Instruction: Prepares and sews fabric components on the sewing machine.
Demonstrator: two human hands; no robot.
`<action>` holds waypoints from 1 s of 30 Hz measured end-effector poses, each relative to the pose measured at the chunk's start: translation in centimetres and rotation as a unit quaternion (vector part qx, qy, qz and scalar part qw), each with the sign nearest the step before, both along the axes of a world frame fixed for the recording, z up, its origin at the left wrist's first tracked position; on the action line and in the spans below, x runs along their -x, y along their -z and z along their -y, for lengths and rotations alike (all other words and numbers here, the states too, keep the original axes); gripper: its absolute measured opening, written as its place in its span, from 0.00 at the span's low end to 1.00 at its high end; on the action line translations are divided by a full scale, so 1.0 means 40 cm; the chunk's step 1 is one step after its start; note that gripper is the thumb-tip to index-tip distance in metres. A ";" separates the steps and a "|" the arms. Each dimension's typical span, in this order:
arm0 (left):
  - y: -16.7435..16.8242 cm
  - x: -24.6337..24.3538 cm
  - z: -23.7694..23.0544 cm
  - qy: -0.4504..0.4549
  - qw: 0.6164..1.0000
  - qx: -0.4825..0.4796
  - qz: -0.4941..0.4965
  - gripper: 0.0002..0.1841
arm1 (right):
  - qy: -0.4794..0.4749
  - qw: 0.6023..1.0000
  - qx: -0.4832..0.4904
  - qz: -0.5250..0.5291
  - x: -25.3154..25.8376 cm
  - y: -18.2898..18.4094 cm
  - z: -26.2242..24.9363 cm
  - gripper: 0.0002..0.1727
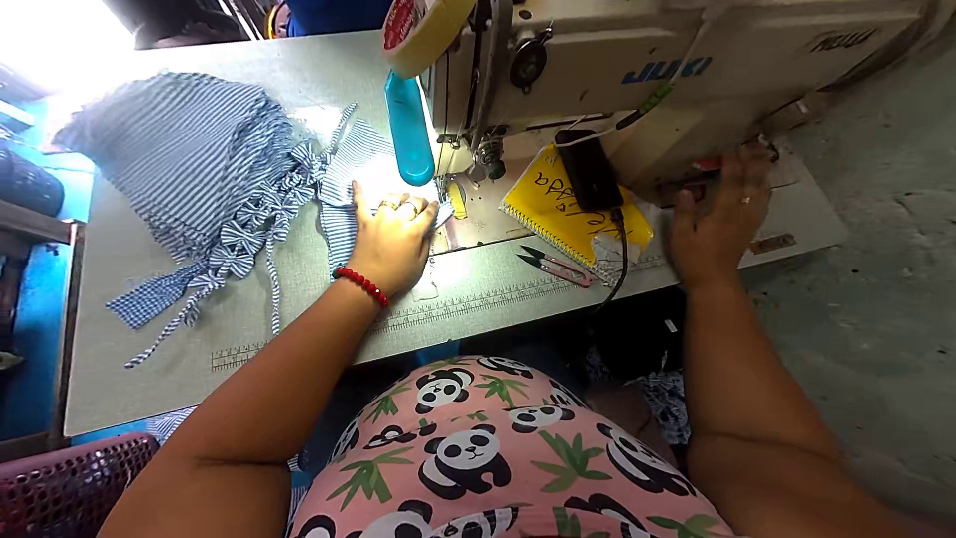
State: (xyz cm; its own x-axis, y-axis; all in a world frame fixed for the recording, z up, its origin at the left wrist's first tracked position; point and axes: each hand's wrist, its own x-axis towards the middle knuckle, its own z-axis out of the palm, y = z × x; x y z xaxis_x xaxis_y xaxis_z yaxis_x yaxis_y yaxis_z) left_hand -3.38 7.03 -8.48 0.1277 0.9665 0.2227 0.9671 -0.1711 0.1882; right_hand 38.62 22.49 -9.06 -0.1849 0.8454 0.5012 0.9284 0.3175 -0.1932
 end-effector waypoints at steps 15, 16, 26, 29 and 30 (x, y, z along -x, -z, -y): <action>0.002 0.019 -0.029 0.020 0.995 -0.076 -0.064 0.23 | 0.012 0.999 -0.002 0.035 0.018 0.004 0.011 0.41; 0.003 0.022 -0.032 0.020 0.995 -0.080 -0.064 0.23 | 0.014 0.999 -0.005 0.037 0.017 0.004 0.011 0.40; 0.005 0.026 -0.040 -0.003 0.996 -0.069 -0.061 0.24 | 0.024 0.998 -0.021 0.061 0.015 0.006 0.013 0.32; 0.004 0.028 -0.039 -0.005 0.997 -0.054 -0.049 0.25 | 0.008 0.998 0.001 0.067 0.013 0.011 0.007 0.32; 0.004 0.028 -0.037 -0.005 0.998 -0.046 -0.042 0.25 | 0.005 0.998 0.005 0.070 0.010 0.014 0.006 0.32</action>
State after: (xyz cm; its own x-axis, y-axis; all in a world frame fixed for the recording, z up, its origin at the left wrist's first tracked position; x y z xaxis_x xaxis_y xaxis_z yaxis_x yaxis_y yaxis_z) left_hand -4.50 8.52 -8.62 0.1409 0.9438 0.2989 0.9804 -0.1750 0.0906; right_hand 38.22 22.26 -9.60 -0.2437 0.8523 0.4628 0.9497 0.3064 -0.0643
